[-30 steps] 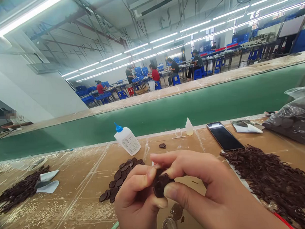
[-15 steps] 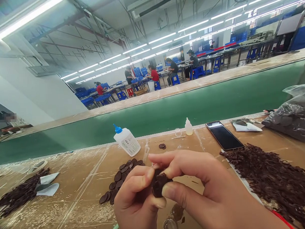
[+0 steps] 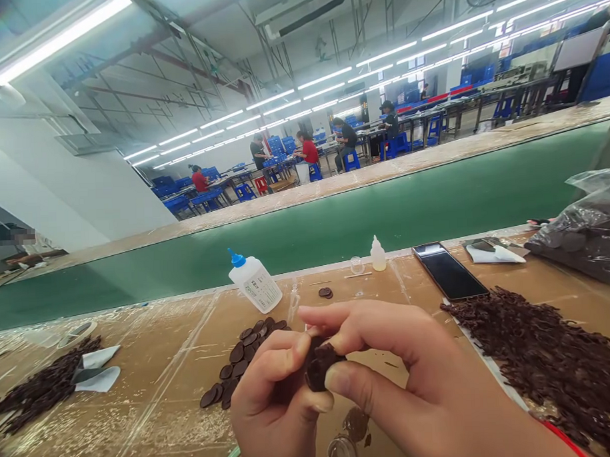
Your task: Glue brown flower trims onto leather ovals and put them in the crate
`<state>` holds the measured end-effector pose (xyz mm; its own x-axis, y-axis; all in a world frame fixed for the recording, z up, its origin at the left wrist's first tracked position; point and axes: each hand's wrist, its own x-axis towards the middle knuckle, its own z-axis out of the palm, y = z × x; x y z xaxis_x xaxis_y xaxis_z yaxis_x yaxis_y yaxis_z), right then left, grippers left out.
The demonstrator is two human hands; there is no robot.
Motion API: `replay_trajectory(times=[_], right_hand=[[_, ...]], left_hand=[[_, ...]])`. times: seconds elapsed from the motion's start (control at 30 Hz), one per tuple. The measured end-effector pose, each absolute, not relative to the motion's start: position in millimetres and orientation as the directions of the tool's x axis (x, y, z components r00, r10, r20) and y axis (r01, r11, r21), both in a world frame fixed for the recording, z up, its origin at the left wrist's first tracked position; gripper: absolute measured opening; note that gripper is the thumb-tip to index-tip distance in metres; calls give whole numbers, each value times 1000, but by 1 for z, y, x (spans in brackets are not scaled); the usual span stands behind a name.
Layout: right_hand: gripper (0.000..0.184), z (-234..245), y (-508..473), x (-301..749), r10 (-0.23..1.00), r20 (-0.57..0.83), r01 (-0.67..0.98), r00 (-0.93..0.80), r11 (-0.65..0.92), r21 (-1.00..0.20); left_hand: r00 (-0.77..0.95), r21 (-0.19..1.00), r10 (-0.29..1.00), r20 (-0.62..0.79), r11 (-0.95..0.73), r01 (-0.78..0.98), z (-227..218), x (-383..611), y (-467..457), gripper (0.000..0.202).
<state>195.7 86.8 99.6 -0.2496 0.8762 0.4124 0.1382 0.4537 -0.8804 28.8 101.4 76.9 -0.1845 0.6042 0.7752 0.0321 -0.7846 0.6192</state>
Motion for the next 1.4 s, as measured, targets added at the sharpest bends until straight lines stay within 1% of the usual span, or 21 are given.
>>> replay_trajectory(times=[0.17,0.27,0.4,0.53,0.6,0.73,0.8,0.83,0.87,0.9,0.93,0.97,1.0,1.07,1.13,1.17,1.23,1.27,1.3,1.33,1.4], right_hand=[[3,99,87,194,879,410,115,-245,446,-888],[10,101,87,191,900,372,84,-228,399,-913],[19,106,89,194,934,264,34,-241,280,-959],[24,111,95,199,943,223,57,-247,244,-968],[23,112,99,201,944,202,45,-260,220,-974],[20,113,106,205,944,193,-2,-269,200,-980],[23,113,112,209,944,214,34,-250,229,-973],[26,113,118,212,941,231,115,-247,265,-957],[28,111,124,215,935,242,239,-258,305,-922],[30,109,133,217,929,242,377,-280,338,-862],[31,105,143,218,924,216,528,-314,359,-769],[29,99,154,219,925,165,625,-342,355,-695],[23,91,165,218,926,112,680,-361,344,-648],[15,73,185,213,920,-11,770,-391,321,-551],[17,52,198,205,915,-122,850,-386,301,-432],[19,43,202,200,912,-161,878,-376,296,-376],[22,28,207,193,910,-209,912,-358,293,-285],[24,23,208,191,910,-220,921,-352,294,-254],[25,20,209,191,910,-225,926,-347,295,-234],[25,18,211,193,913,-221,929,-344,295,-223],[25,18,212,206,925,-183,930,-332,288,-230]], left_hand=[[-179,618,606,775,-786,14,75,27,101,30],[-162,636,630,759,-771,-21,75,26,102,30],[-111,690,706,699,-708,-153,73,27,106,27],[4,741,776,631,-601,-298,66,28,110,31],[50,777,814,579,-531,-338,62,27,110,33],[41,854,883,467,-439,-280,58,27,112,27],[-11,877,908,419,-408,-253,59,25,115,28],[-50,883,915,400,-399,-247,60,24,117,27],[-92,888,919,384,-395,-234,60,21,119,24],[-129,896,919,371,-391,-211,61,17,121,21],[-153,905,920,361,-385,-179,60,11,123,18],[-158,916,922,353,-375,-141,59,5,124,16],[-151,927,928,342,-359,-109,57,-3,124,17],[-122,945,946,301,-312,-93,51,-21,122,34],[-94,964,965,246,-254,-79,43,-40,117,48],[-82,973,971,225,-229,-43,39,-49,114,49],[-71,979,979,192,-185,90,29,-68,108,35],[-73,973,981,177,-164,165,24,-77,106,27],[-78,962,983,164,-142,232,19,-85,104,24],[-86,948,985,152,-121,293,14,-94,103,23],[-109,917,983,147,-94,388,5,-109,104,32]])
